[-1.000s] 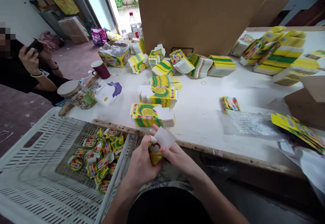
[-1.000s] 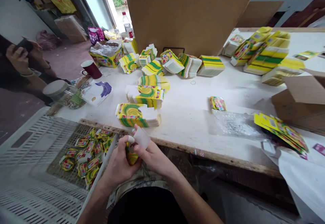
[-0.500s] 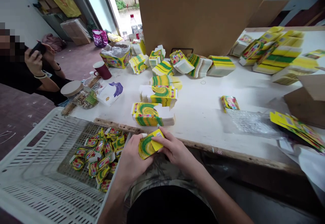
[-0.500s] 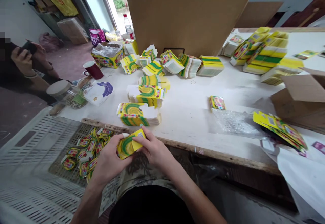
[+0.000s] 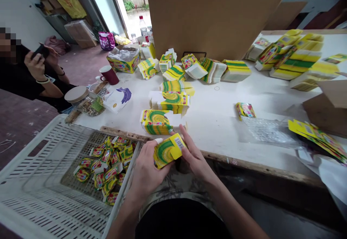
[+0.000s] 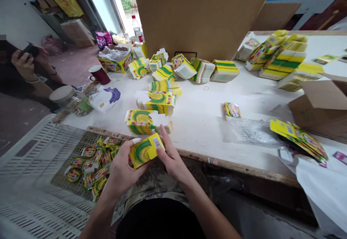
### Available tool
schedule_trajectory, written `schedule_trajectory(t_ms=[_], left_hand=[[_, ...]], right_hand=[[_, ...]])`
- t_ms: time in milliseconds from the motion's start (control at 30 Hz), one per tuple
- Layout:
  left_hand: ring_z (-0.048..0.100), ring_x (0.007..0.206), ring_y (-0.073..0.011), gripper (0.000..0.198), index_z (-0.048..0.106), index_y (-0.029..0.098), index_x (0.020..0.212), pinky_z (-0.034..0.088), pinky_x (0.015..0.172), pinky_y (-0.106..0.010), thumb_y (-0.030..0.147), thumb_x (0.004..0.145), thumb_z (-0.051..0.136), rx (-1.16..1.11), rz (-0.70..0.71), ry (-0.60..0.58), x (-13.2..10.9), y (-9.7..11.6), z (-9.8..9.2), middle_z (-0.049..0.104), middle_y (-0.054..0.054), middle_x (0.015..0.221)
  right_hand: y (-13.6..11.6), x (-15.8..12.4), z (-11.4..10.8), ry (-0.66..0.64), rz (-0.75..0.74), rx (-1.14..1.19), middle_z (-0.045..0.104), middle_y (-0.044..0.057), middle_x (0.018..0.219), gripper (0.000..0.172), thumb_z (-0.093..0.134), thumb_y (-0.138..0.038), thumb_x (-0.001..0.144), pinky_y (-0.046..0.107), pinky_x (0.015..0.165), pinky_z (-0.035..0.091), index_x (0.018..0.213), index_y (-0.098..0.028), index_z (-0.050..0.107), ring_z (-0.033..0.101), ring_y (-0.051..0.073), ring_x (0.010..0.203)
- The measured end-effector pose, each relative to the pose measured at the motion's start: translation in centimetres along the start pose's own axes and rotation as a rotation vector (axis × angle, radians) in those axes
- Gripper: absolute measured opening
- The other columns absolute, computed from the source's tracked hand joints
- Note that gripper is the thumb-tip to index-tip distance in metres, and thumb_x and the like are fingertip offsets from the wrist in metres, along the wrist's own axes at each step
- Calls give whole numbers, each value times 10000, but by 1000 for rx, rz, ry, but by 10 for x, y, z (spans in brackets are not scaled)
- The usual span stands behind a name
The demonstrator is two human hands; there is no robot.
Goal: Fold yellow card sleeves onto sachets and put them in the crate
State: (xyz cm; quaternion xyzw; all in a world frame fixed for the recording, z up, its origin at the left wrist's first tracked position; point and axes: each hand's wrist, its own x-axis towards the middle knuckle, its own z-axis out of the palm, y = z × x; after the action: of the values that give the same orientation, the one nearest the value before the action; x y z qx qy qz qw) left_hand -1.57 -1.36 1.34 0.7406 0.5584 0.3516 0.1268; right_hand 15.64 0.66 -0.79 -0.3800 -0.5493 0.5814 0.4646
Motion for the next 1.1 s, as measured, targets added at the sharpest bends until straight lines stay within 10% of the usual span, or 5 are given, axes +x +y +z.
schedule_trajectory(t_ms=[333,567,733,933,1100], left_hand=[[612,946,-270,534,558,185,1116,503,840,-379,315,654,792,-68,-149,110,-10,-15,2,633,-97,1019],[628,874,-175,510,570,189,1008,556,746,-288,629,751,596,-1057,-728,951,-5,-54,-38,618,-78,1034],[612,1019,-197,580,542,166,1027,561,830,-320,695,788,516,-1372,-980,843,-8,-48,-22,566,-137,1158],[621,957,-194,574,605,161,1055,551,800,-291,645,746,626,-1420,-828,626,-3,-23,13,607,-114,1096],[609,898,-221,513,650,195,932,537,814,-331,641,681,689,-1444,-561,553,5,-4,22,636,-72,932]], right_hand=[[0,16,21,73,37,-285,648,131,1210,459,382,-368,972,391,945,488,1366,-150,472,607,248,1113],[-17,62,17,230,-171,-780,627,137,1140,355,577,-264,889,398,930,464,1223,-144,575,571,258,1043],[-9,94,17,279,-40,-1126,605,159,1050,234,652,-238,830,451,870,437,1039,-134,631,526,325,1011],[-17,75,21,215,-117,-946,615,73,920,229,622,-117,808,343,791,430,998,-167,504,558,233,873],[-21,29,34,-182,10,-394,508,-47,719,239,663,-155,767,230,580,368,823,-215,439,480,126,629]])
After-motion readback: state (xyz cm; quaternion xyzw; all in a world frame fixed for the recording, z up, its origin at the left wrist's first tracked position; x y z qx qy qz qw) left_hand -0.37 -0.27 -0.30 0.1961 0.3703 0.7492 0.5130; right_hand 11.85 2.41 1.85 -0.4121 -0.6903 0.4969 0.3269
